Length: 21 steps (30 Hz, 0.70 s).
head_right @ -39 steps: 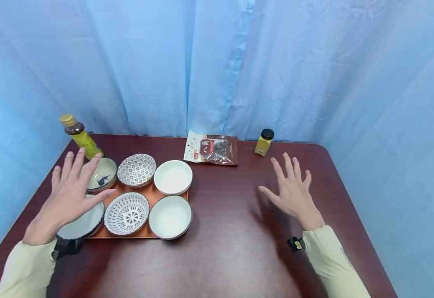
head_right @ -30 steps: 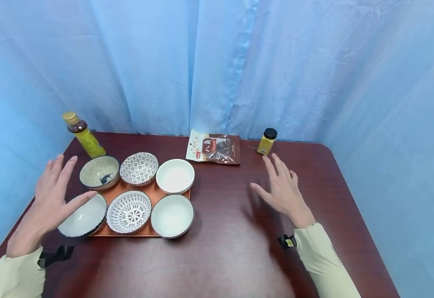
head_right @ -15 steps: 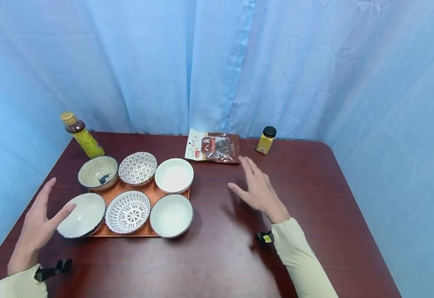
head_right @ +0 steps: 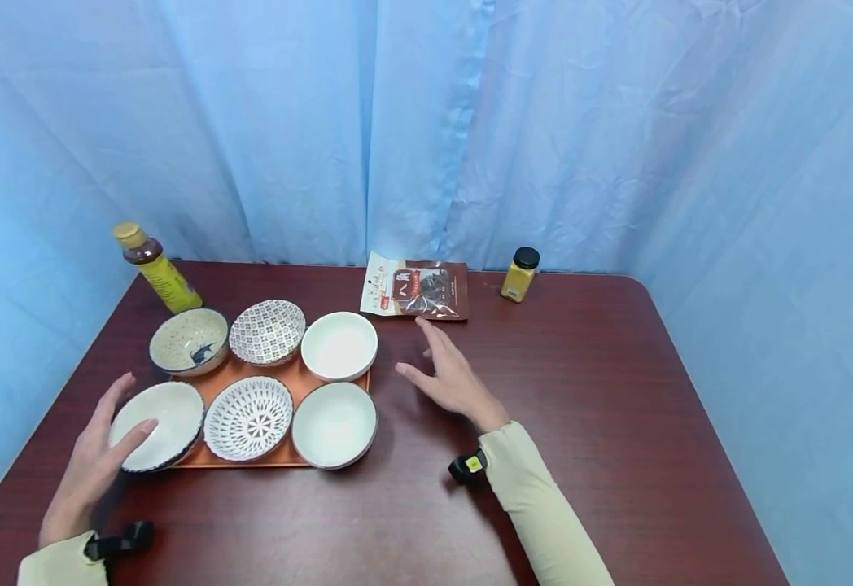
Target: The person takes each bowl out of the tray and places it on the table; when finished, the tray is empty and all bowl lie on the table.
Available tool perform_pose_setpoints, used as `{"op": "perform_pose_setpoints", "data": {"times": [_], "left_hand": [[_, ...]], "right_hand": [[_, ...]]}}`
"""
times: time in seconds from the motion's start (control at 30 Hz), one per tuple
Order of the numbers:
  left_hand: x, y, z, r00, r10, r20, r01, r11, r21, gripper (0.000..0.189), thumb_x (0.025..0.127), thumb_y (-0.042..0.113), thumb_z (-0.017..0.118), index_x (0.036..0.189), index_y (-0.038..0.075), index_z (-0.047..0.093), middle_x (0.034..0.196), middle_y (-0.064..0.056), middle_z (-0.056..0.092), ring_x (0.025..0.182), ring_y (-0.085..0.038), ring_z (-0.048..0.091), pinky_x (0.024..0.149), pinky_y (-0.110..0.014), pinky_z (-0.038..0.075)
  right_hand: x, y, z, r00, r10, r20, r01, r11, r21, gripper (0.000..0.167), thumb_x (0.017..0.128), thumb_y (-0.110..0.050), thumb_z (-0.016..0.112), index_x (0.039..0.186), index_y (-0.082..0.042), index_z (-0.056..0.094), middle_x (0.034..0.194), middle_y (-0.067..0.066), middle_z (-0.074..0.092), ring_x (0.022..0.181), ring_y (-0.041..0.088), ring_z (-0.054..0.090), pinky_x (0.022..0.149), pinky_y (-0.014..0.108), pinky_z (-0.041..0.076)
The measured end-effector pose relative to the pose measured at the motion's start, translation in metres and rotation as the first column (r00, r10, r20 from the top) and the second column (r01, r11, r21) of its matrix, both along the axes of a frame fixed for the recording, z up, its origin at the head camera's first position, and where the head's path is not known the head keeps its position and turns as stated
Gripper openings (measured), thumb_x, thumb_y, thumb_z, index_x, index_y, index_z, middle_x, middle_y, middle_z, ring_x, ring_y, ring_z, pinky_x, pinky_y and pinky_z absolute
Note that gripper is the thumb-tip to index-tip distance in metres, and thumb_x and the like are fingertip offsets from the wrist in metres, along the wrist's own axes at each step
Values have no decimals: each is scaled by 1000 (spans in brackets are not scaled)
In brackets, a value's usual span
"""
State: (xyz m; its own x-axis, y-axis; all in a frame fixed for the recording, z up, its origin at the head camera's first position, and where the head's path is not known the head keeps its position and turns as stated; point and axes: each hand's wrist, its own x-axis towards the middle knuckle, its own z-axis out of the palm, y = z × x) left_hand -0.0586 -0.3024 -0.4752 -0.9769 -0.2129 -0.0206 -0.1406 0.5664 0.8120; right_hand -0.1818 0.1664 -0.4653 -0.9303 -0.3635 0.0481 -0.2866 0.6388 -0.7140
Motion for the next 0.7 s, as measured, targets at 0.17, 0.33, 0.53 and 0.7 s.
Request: {"op": "perform_pose_setpoints", "data": {"times": [0.17, 0.33, 0.53, 0.7], "left_hand": [[2, 0, -6, 1000, 23, -8, -22, 1000, 12, 88, 94, 33, 67, 162, 17, 14, 164, -23, 21, 147, -46, 22, 118, -69, 14], [4, -1, -12, 1000, 16, -26, -17, 1000, -22, 85, 92, 30, 70, 161, 18, 21, 161, -23, 30, 142, -39, 29, 120, -54, 20], [9, -5, -20, 998, -12, -54, 13, 1000, 15, 82, 93, 24, 69, 161, 18, 23, 165, -7, 26, 135, 17, 22, 121, -31, 15], [13, -11, -25, 997, -48, -53, 52, 996, 66, 87, 91, 18, 71, 161, 24, 21, 154, 29, 25, 123, 26, 21, 114, -17, 17]], "right_hand": [[-4, -19, -4, 999, 30, 43, -27, 998, -64, 79, 96, -45, 63, 160, -24, 22, 158, 11, 39, 99, 20, 65, 87, 40, 53], [-9, -34, -9, 995, 33, 91, -24, 995, -96, 76, 97, -45, 61, 160, -22, 24, 156, 10, 41, 93, 18, 66, 89, 42, 53], [-13, -48, -16, 990, 39, 132, -20, 990, -141, 75, 98, -41, 62, 160, -20, 24, 155, 8, 43, 93, 21, 66, 91, 44, 52], [-16, -59, -21, 987, 56, 149, -31, 986, -163, 76, 98, -39, 62, 160, -21, 23, 157, 7, 40, 83, 17, 66, 85, 37, 52]]}}
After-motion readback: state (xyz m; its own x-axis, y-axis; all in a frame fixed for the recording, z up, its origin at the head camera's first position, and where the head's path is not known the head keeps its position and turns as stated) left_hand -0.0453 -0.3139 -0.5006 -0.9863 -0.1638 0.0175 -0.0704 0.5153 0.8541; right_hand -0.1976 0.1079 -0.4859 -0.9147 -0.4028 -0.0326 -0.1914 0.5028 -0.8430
